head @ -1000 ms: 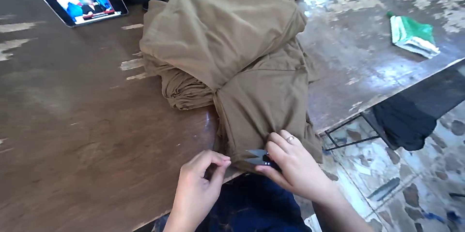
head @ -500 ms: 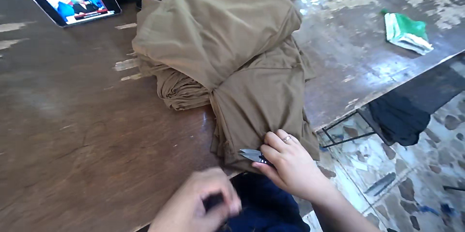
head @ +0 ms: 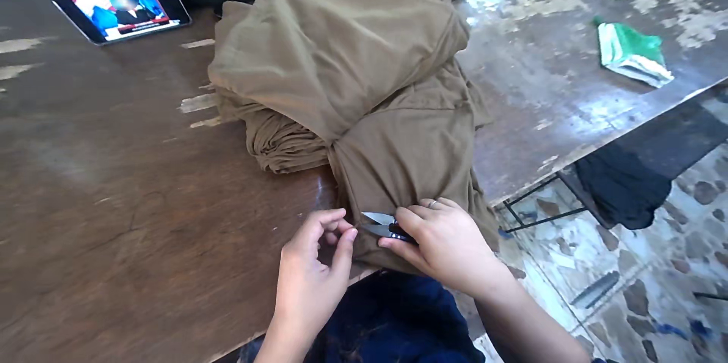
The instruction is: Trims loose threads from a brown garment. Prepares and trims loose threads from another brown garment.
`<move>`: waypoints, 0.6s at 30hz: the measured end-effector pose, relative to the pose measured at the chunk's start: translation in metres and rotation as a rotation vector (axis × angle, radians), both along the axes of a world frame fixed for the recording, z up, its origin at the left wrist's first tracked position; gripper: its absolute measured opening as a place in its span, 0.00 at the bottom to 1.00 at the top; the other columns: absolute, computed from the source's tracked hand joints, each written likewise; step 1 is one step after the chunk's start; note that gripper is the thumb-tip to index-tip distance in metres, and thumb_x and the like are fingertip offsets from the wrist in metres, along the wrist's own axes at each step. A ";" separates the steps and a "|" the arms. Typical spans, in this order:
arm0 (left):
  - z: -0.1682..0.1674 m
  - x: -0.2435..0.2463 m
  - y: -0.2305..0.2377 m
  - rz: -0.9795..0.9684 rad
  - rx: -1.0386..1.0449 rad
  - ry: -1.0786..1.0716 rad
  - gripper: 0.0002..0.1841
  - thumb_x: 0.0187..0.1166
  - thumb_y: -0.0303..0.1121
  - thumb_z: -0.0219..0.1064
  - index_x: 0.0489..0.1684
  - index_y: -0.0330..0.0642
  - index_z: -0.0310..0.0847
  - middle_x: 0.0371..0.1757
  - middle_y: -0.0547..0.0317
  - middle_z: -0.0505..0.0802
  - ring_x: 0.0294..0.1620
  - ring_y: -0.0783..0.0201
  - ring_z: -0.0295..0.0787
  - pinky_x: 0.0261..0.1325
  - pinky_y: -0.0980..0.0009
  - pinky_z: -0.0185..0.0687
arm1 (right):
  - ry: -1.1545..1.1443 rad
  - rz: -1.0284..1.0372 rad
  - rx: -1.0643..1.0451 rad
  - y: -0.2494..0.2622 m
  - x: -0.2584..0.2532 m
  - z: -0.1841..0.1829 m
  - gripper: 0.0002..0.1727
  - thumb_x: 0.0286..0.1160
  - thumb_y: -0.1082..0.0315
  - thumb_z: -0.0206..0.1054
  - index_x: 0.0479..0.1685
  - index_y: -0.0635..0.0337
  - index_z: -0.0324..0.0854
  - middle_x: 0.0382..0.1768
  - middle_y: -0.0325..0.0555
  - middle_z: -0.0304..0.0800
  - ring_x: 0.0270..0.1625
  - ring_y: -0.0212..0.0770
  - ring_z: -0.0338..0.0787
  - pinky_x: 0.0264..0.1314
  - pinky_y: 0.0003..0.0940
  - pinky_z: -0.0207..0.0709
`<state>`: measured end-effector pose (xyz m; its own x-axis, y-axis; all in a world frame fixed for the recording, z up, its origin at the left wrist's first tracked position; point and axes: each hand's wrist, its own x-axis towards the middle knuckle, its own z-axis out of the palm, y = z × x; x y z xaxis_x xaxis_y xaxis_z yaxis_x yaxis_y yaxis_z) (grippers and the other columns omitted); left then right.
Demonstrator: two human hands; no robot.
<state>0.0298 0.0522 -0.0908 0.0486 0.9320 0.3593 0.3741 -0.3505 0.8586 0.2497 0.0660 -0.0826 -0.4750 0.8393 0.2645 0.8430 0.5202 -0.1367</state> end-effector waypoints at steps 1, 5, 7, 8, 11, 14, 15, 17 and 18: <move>0.001 -0.001 -0.001 -0.013 -0.004 -0.013 0.12 0.74 0.30 0.71 0.50 0.34 0.84 0.39 0.68 0.94 0.39 0.84 0.85 0.42 0.89 0.79 | -0.004 -0.001 0.009 0.001 -0.001 -0.001 0.36 0.86 0.34 0.46 0.27 0.56 0.82 0.17 0.44 0.82 0.26 0.50 0.88 0.31 0.46 0.77; -0.001 -0.002 0.000 -0.057 0.024 -0.047 0.09 0.75 0.29 0.70 0.47 0.37 0.85 0.39 0.67 0.94 0.39 0.84 0.84 0.41 0.89 0.77 | 0.002 -0.022 0.041 0.002 -0.007 -0.005 0.34 0.88 0.38 0.46 0.23 0.54 0.81 0.14 0.43 0.81 0.23 0.48 0.87 0.28 0.44 0.75; 0.001 -0.013 -0.001 -0.251 0.023 -0.142 0.06 0.79 0.30 0.69 0.47 0.40 0.83 0.40 0.67 0.92 0.41 0.81 0.85 0.44 0.86 0.82 | 0.028 -0.018 0.017 0.003 -0.005 -0.004 0.34 0.89 0.40 0.46 0.22 0.54 0.80 0.14 0.43 0.80 0.23 0.48 0.87 0.29 0.45 0.75; 0.005 -0.023 -0.003 -0.421 -0.014 -0.157 0.05 0.83 0.35 0.68 0.45 0.44 0.83 0.40 0.68 0.91 0.42 0.80 0.87 0.47 0.83 0.84 | 0.060 -0.008 -0.005 0.004 -0.003 -0.004 0.34 0.90 0.40 0.45 0.22 0.55 0.80 0.14 0.43 0.80 0.23 0.48 0.86 0.30 0.46 0.76; 0.025 -0.052 -0.009 -1.081 -0.209 -0.026 0.19 0.88 0.49 0.60 0.44 0.45 0.91 0.35 0.63 0.93 0.41 0.73 0.88 0.50 0.74 0.82 | 0.256 0.031 -0.112 0.004 0.012 -0.001 0.33 0.90 0.40 0.46 0.25 0.58 0.78 0.15 0.42 0.74 0.22 0.44 0.80 0.31 0.43 0.74; 0.035 -0.053 -0.015 -1.057 -0.227 0.053 0.27 0.80 0.59 0.66 0.52 0.43 0.91 0.42 0.61 0.95 0.47 0.70 0.89 0.57 0.71 0.82 | 0.525 0.068 -0.245 0.001 0.034 0.001 0.31 0.90 0.39 0.49 0.29 0.57 0.75 0.19 0.35 0.68 0.25 0.28 0.71 0.32 0.27 0.68; 0.035 -0.048 -0.017 -0.866 -0.161 0.078 0.27 0.79 0.60 0.66 0.51 0.44 0.90 0.42 0.62 0.95 0.49 0.71 0.89 0.57 0.72 0.82 | 0.591 0.088 -0.261 0.000 0.039 0.000 0.30 0.90 0.40 0.49 0.31 0.58 0.74 0.21 0.34 0.69 0.26 0.25 0.71 0.32 0.23 0.66; 0.029 -0.026 -0.017 -0.441 -0.054 0.158 0.28 0.72 0.61 0.73 0.56 0.46 0.89 0.46 0.62 0.93 0.50 0.73 0.88 0.54 0.75 0.84 | 0.667 0.124 -0.269 -0.002 0.042 -0.001 0.30 0.91 0.41 0.49 0.33 0.59 0.74 0.23 0.34 0.70 0.28 0.21 0.70 0.33 0.19 0.65; 0.023 -0.012 -0.015 -0.270 -0.021 0.220 0.33 0.67 0.62 0.76 0.63 0.46 0.87 0.50 0.58 0.91 0.50 0.70 0.87 0.51 0.74 0.85 | 0.682 0.130 -0.266 -0.003 0.042 -0.001 0.29 0.91 0.42 0.49 0.33 0.60 0.74 0.24 0.34 0.70 0.29 0.21 0.70 0.34 0.18 0.65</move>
<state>0.0178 0.0375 -0.0675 0.3685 0.8820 0.2935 0.4475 -0.4451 0.7756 0.2919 0.0627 -0.0840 -0.3777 0.8644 0.3320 0.4595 0.4862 -0.7433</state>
